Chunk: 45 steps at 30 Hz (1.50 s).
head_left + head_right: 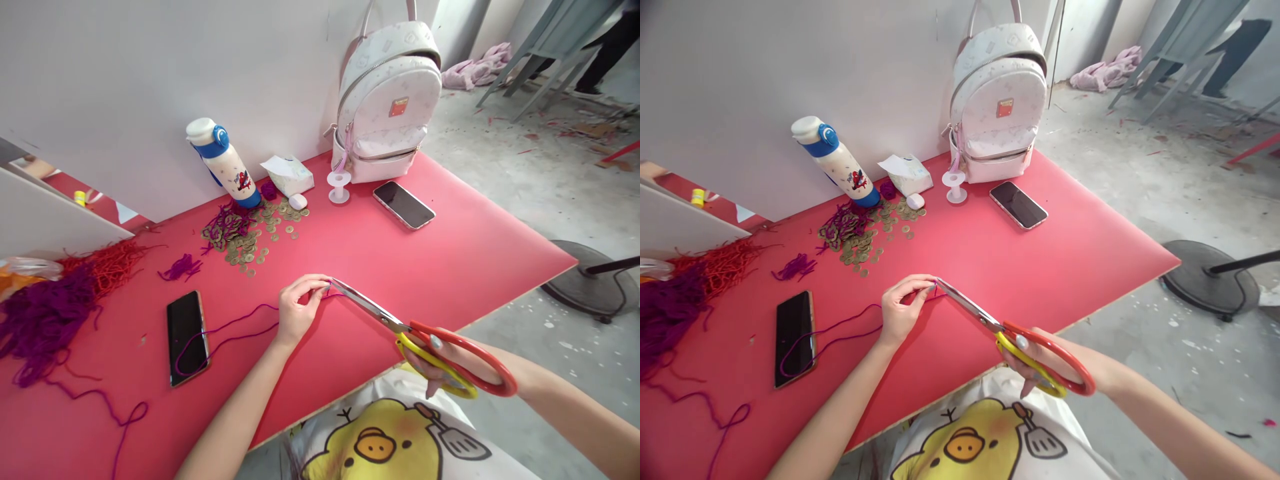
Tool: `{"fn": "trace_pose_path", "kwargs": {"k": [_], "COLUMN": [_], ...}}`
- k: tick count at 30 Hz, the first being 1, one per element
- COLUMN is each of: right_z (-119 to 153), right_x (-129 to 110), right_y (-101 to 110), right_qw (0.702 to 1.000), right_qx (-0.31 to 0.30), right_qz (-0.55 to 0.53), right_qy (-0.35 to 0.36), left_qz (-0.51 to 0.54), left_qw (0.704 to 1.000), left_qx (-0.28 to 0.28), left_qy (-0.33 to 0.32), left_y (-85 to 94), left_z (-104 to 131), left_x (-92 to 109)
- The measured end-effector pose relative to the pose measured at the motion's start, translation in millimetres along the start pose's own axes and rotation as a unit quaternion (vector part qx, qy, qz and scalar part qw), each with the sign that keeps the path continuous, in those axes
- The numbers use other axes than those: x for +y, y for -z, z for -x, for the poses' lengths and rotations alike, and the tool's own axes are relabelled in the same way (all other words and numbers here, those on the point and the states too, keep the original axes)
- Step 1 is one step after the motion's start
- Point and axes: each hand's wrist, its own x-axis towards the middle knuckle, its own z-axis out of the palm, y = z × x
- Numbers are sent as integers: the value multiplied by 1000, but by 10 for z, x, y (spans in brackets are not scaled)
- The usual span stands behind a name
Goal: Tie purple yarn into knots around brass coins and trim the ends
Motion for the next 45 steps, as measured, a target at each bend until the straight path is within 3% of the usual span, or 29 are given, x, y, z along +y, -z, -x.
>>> {"fn": "trace_pose_path", "kwargs": {"k": [8, 22, 38, 45], "right_z": [-5, 44, 17, 9], "right_x": [-148, 83, -48, 6], "right_y": [-28, 203, 147, 152], "right_qw": [1000, 998, 998, 997], "right_qx": [-21, -44, -57, -65], "right_qz": [-9, -32, -26, -21], "right_qy": [3, 19, 11, 26], "left_qz": [47, 72, 114, 108], "left_qw": [999, 992, 984, 984], "left_qx": [-7, -12, 14, 14], "left_qy": [27, 105, 136, 138], "left_y": [4, 6, -1, -14], "left_z": [7, 19, 7, -11], "left_x": [-26, -55, -33, -19]}}
